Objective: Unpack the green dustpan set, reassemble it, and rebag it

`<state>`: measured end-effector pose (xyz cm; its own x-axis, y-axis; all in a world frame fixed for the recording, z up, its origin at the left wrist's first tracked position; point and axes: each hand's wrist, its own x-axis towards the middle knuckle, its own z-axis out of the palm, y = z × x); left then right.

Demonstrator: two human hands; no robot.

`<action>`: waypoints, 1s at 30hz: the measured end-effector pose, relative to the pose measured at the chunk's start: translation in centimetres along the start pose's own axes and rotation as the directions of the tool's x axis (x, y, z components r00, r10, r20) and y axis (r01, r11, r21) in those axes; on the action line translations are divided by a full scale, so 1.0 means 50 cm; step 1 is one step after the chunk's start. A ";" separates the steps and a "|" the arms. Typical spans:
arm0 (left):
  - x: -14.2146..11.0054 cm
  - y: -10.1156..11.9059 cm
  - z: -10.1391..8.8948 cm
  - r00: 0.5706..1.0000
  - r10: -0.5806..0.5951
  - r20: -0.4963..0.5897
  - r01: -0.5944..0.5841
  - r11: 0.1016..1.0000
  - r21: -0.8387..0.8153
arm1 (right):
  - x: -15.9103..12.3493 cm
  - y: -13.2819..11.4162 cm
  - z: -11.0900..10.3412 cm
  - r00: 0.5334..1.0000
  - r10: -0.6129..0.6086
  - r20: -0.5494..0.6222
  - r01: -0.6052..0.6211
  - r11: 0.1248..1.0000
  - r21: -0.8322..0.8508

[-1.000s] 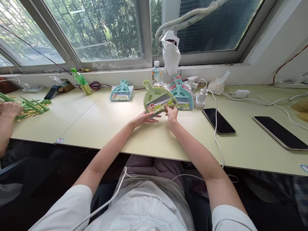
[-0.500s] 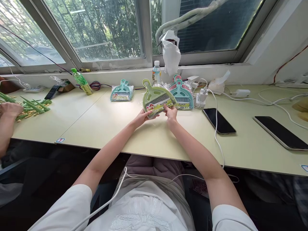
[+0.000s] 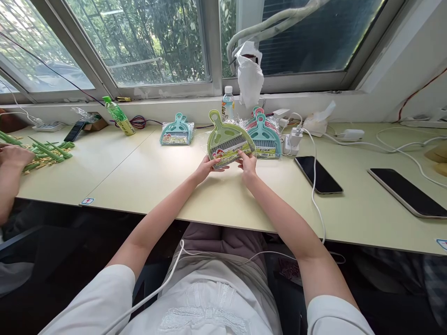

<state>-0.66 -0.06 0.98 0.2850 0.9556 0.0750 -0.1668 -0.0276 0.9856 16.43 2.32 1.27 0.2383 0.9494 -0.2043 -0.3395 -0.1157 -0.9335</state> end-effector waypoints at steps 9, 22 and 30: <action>0.011 0.002 -0.012 0.993 0.001 -0.114 -0.005 1.000 -0.030 | 0.024 0.014 -0.005 0.983 -0.018 0.182 0.023 0.999 -0.026; -0.005 0.005 -0.006 1.000 0.010 -0.009 -0.010 1.000 -0.007 | 0.032 -0.004 -0.010 0.962 -0.086 0.258 0.103 0.993 -0.050; 0.002 0.004 -0.010 1.000 -0.006 -0.004 0.007 0.999 0.032 | 0.032 -0.006 -0.013 0.971 -0.008 0.237 0.018 0.999 -0.044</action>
<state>-1.14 0.20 1.09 0.2821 0.9570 0.0680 -0.1350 -0.0306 0.9904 17.53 3.70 1.02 0.0180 0.9924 -0.1215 -0.2950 -0.1108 -0.9491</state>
